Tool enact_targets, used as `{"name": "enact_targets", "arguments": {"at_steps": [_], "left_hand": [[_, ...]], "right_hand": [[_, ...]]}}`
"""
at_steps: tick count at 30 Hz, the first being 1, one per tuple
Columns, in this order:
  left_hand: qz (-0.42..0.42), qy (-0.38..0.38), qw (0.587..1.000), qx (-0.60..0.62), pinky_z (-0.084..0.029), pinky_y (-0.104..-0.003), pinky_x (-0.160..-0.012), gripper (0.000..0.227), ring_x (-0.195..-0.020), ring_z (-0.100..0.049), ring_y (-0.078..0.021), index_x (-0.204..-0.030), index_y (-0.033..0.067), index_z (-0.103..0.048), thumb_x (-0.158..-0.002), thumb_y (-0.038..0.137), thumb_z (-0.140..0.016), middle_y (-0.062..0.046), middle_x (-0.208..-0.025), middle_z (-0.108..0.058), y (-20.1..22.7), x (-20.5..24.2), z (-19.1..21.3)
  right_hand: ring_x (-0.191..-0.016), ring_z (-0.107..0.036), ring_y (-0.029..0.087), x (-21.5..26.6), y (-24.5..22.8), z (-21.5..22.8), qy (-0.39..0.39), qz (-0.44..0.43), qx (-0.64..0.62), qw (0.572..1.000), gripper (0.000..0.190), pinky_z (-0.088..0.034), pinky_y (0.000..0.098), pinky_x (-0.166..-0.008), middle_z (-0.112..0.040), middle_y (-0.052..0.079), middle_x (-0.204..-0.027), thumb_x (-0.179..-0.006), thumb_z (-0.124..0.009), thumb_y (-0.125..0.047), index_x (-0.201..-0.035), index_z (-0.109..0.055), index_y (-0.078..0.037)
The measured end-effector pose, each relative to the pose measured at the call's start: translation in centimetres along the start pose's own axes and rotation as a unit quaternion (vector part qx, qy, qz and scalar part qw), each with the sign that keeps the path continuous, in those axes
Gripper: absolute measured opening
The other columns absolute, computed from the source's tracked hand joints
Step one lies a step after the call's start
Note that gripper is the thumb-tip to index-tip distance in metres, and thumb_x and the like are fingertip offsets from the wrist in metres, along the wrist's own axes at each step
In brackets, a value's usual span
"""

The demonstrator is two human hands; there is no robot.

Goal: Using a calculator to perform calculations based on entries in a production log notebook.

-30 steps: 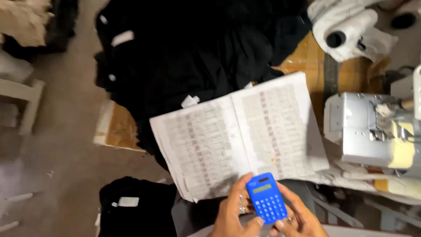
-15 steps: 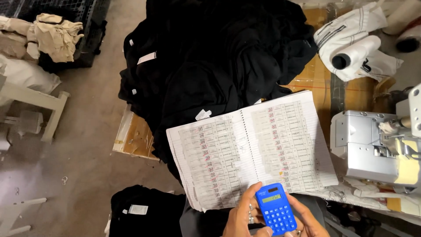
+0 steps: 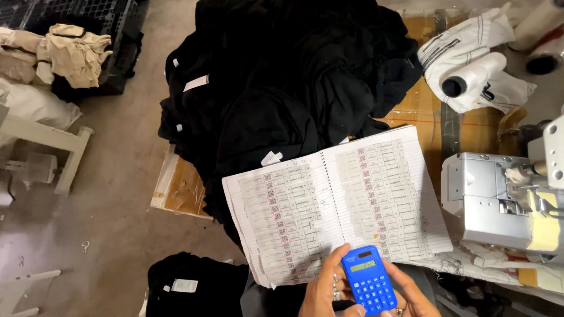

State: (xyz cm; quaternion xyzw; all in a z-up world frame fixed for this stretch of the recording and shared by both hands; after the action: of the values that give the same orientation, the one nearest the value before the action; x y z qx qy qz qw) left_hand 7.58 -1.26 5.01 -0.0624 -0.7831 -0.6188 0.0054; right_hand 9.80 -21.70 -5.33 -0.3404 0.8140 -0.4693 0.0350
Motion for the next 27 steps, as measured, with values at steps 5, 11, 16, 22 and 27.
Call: {"name": "enact_targets", "arguments": {"at_steps": [5,11,16,22,27], "left_hand": [[-0.005,0.008,1.0,0.001,-0.057,-0.039,-0.085,0.088,-0.103,-0.069,-0.0309,-0.155,-0.0032,-0.022,-0.082,0.015,-0.067,-0.03,-0.123,-0.063,0.3,-0.2,-0.3],[-0.013,0.014,1.0,0.01,-0.057,-0.041,-0.087,0.089,-0.104,-0.069,-0.0308,-0.155,-0.0049,-0.021,-0.078,0.011,-0.062,-0.03,-0.126,-0.062,1.1,-0.4,-0.9],[-0.028,0.019,0.999,0.023,-0.057,-0.048,-0.093,0.091,-0.111,-0.067,-0.0364,-0.157,-0.0034,-0.016,-0.079,0.013,-0.061,-0.034,-0.13,-0.058,1.5,-0.5,-1.5],[-0.036,0.018,0.999,0.006,-0.057,-0.046,-0.092,0.089,-0.11,-0.068,-0.0356,-0.156,-0.0047,-0.019,-0.078,0.01,-0.06,-0.032,-0.129,-0.06,1.9,-0.4,-1.6],[-0.022,0.013,1.0,0.008,-0.058,-0.043,-0.088,0.09,-0.104,-0.069,-0.0321,-0.156,-0.0041,-0.02,-0.076,0.009,-0.059,-0.031,-0.126,-0.062,1.6,-0.3,-1.6]], "right_hand": [[-0.114,-0.081,0.035,0.0,-0.5,-0.2,0.017,-0.009,-0.005,1.0,0.085,-0.066,0.0481,-0.095,-0.076,0.031,-0.133,-0.08,-0.074,0.007,-0.153,-0.032,-0.004],[-0.113,-0.081,0.033,0.0,-0.8,-0.1,0.015,0.002,0.011,1.0,0.087,-0.069,0.0464,-0.092,-0.072,0.031,-0.136,-0.078,-0.072,0.009,-0.154,-0.031,-0.006],[-0.121,-0.075,0.034,0.2,-1.3,-0.3,0.032,0.003,-0.007,0.999,0.092,-0.065,0.0499,-0.095,-0.065,0.029,-0.145,-0.075,-0.072,0.015,-0.155,-0.032,-0.006],[-0.123,-0.074,0.037,0.4,-0.8,0.2,0.032,0.004,-0.019,0.999,0.093,-0.061,0.0544,-0.099,-0.066,0.03,-0.144,-0.074,-0.073,0.016,-0.155,-0.031,-0.005],[-0.124,-0.073,0.036,0.6,-0.1,0.8,0.001,0.005,-0.043,0.999,0.094,-0.061,0.052,-0.099,-0.064,0.03,-0.145,-0.077,-0.071,0.019,-0.156,-0.027,-0.006]]}}
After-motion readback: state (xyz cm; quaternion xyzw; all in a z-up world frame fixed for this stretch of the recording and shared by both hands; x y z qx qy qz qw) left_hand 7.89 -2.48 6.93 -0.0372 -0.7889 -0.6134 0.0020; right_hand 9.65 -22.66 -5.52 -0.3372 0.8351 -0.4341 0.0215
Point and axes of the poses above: each hand's wrist, its own x-axis away from the middle knuckle, its own z-axis out of the back of the hand, y = z × x, the point moved 4 cm from there along -x, towards the middle knuckle
